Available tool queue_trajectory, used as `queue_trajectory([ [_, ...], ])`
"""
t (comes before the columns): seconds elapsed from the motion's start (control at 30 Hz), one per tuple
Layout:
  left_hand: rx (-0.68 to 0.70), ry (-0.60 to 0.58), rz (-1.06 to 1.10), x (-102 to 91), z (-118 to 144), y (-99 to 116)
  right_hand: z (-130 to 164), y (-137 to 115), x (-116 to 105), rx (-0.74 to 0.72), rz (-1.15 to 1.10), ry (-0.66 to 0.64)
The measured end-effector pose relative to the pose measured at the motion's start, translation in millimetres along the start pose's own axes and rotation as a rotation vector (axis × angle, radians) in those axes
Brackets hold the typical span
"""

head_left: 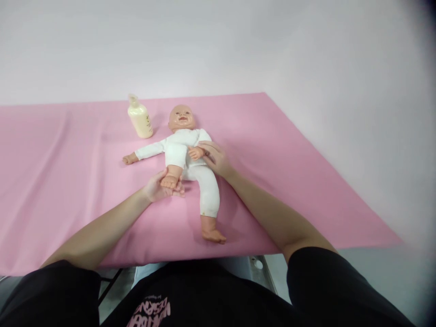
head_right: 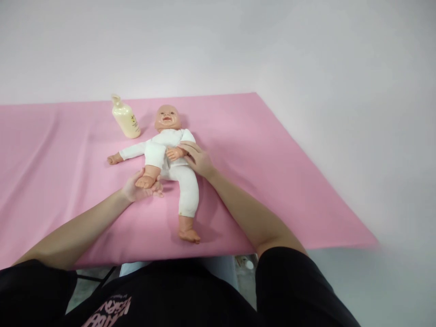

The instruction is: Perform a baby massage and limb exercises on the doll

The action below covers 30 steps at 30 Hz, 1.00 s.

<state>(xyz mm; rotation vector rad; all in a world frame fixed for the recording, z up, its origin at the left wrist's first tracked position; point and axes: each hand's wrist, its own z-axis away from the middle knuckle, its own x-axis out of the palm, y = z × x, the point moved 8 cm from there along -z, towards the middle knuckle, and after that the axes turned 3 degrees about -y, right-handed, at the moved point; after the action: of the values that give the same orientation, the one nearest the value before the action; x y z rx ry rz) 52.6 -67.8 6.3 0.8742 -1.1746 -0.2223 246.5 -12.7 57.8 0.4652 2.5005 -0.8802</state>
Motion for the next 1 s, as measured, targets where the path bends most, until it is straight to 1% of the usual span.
queue_trajectory([
  [0.07, -0.050, -0.120, -0.054, 5.1, 3, -7, 1, 13, -6, 0.084, -0.112, 0.124],
  [0.13, -0.141, -0.261, -0.121, 12.1, 9, -16, 5, 32, -13, 0.220, -0.232, 0.265],
  [0.2, -0.283, -0.421, -0.203, 21.2, 17, -26, 9, 48, -22, 0.344, -0.336, 0.400],
  [0.27, -0.461, -0.587, -0.336, 30.2, 28, -37, 15, 63, -31, 0.444, -0.414, 0.518],
  [0.3, -0.541, -0.645, -0.414, 32.8, 32, -41, 18, 72, -36, 0.497, -0.449, 0.573],
  [0.37, -0.648, -0.686, -0.531, 35.7, 38, -44, 28, 94, -42, 0.632, -0.544, 0.678],
  [0.43, -0.677, -0.646, -0.584, 38.1, 37, -41, 41, 118, -43, 0.781, -0.669, 0.774],
  [0.5, -0.672, -0.609, -0.614, 41.5, 36, -38, 50, 139, -41, 0.879, -0.764, 0.837],
  [0.57, -0.668, -0.595, -0.651, 44.5, 36, -36, 55, 152, -40, 0.901, -0.808, 0.858],
  [0.67, -0.685, -0.578, -0.642, 46.4, 36, -36, 54, 160, -39, 0.871, -0.816, 0.827],
  [0.77, -0.718, -0.518, -0.570, 38.9, 35, -38, 52, 156, -39, 0.844, -0.783, 0.799],
  [0.83, -0.724, -0.434, -0.510, 26.4, 33, -40, 50, 147, -42, 0.827, -0.751, 0.803],
  [0.87, -0.699, -0.371, -0.473, 18.3, 31, -39, 49, 142, -43, 0.816, -0.727, 0.803],
  [0.97, -0.523, -0.186, -0.324, -3.8, 22, -35, 39, 119, -48, 0.735, -0.619, 0.755],
  [1.0, -0.411, -0.098, -0.243, -10.9, 19, -29, 34, 110, -49, 0.681, -0.572, 0.721],
])
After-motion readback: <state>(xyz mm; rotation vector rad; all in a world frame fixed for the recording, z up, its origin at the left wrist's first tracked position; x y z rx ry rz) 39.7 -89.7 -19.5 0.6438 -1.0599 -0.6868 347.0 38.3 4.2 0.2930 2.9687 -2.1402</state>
